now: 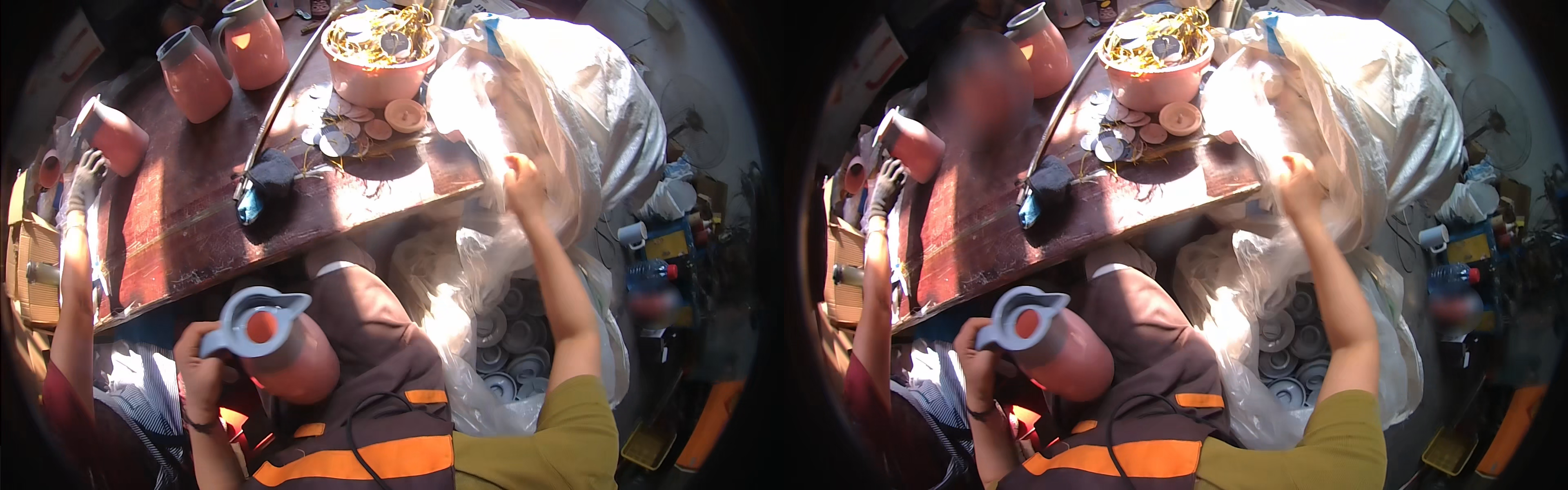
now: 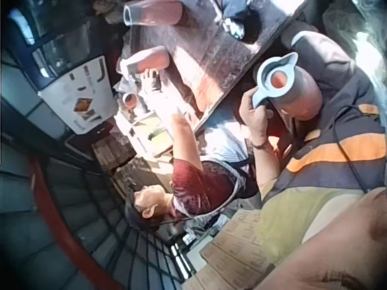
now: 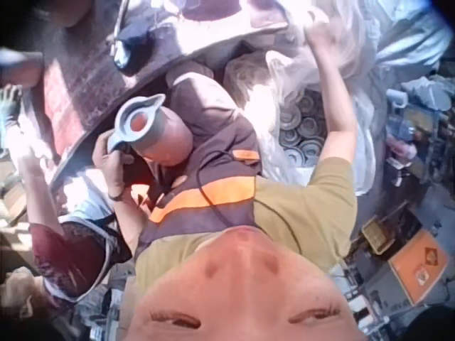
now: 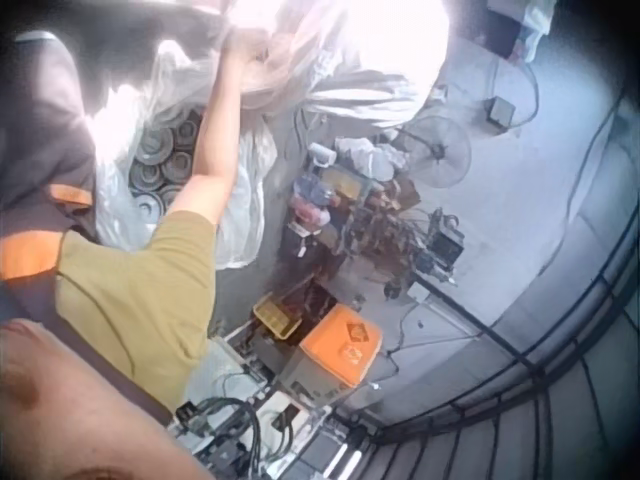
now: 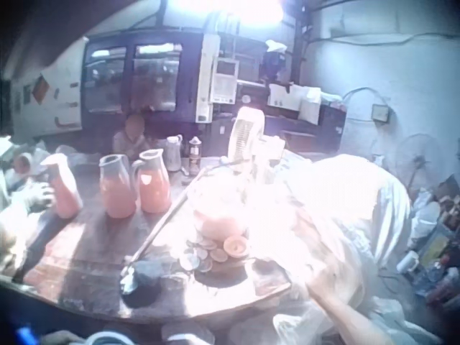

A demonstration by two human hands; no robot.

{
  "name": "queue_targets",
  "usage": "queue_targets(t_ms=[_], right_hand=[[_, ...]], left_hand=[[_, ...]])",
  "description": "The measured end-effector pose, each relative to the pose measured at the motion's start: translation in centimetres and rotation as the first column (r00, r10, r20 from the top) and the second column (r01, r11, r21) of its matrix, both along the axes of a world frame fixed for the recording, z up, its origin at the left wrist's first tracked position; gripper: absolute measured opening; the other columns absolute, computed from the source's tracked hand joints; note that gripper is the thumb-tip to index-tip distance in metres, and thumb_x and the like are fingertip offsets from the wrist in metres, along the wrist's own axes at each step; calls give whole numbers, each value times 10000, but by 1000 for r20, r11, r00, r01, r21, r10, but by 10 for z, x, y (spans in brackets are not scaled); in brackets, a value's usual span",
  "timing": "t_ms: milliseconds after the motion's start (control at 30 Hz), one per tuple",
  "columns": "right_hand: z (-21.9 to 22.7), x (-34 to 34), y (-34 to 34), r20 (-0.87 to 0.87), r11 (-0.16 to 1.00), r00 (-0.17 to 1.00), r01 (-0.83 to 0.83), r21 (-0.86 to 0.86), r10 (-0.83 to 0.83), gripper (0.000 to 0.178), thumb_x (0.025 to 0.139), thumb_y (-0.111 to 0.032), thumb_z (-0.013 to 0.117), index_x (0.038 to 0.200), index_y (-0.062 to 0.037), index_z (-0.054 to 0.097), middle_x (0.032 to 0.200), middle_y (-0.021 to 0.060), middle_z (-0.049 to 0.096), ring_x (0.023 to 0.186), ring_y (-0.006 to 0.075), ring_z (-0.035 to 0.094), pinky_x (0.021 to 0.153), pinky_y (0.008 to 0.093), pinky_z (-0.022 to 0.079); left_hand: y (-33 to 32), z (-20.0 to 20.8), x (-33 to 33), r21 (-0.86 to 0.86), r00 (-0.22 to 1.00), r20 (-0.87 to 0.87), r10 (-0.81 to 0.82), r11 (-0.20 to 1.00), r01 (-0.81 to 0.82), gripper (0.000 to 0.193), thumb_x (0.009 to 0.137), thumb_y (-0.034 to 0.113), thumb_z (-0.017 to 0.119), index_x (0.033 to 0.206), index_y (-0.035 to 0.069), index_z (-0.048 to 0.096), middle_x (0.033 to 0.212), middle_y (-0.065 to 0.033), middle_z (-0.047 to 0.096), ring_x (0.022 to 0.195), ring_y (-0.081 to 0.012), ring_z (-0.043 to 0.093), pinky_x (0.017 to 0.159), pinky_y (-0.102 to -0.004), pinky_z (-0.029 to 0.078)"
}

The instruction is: The person assembles pink kettles by attaching grey lids and handles, then securing them with small metal fasteners. They repeatedly pick up parts, fit them onto the kettle body, and tighten the fasteners before placing the finished units on the table.

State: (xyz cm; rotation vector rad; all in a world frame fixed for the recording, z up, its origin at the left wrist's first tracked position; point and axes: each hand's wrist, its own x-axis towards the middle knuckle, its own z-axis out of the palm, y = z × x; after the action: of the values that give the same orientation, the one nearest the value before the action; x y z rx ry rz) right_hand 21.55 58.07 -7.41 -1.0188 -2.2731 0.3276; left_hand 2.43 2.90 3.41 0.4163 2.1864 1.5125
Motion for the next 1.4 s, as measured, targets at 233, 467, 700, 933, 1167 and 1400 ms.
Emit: queue_targets(t_ms=[233,467,700,933,1167,1400], right_hand=[[-12,32,80,516,959,846,-19,283,-135,537,746,-95,663,1258,-77,505,1291,197,508,1201,353,471,1008,418,395],[-24,33,-3,787,910,607,381,-165,-111,541,730,-423,636,1125,-63,545,1078,172,635,1006,326,629,877,432,497],[-20,48,-41,783,994,613,84,70,-107,721,646,-401,765,1221,-44,516,1063,149,607,1002,307,605,857,419,498],[60,-23,-209,-511,673,771,-609,-419,380,769,627,-361,860,1239,-90,481,1189,110,471,1102,275,508,953,384,422],[25,-47,-316,-598,327,610,-789,-520,520,683,726,-410,783,1233,-53,496,1451,212,328,1312,338,393,1077,421,303],[101,-73,-318,-153,378,523,-761,-527,839,784,735,-362,763,1382,-83,420,1443,251,360,1366,410,324,1080,451,313]], left_hand=[[37,-8,12,-101,923,-275,-268,963,249,313,605,-90,489,886,-26,611,923,-129,673,837,-267,632,778,-300,480],[39,-5,6,-183,949,104,-296,933,311,249,636,22,634,882,-12,607,733,-48,569,697,-105,536,651,-241,422],[22,-10,3,-101,939,77,-334,935,341,244,654,34,631,894,-11,620,746,-49,588,716,-105,554,658,-249,434],[28,-15,6,-83,914,-34,-403,913,399,293,751,215,770,917,14,636,769,-119,621,678,-223,596,646,-305,466],[9,-7,7,-56,938,-49,-342,939,340,275,769,224,744,941,33,645,804,-130,629,710,-257,615,657,-320,473],[12,-19,25,-80,902,-188,-390,921,381,265,774,289,722,890,65,639,811,-127,628,732,-321,605,685,-382,465]])
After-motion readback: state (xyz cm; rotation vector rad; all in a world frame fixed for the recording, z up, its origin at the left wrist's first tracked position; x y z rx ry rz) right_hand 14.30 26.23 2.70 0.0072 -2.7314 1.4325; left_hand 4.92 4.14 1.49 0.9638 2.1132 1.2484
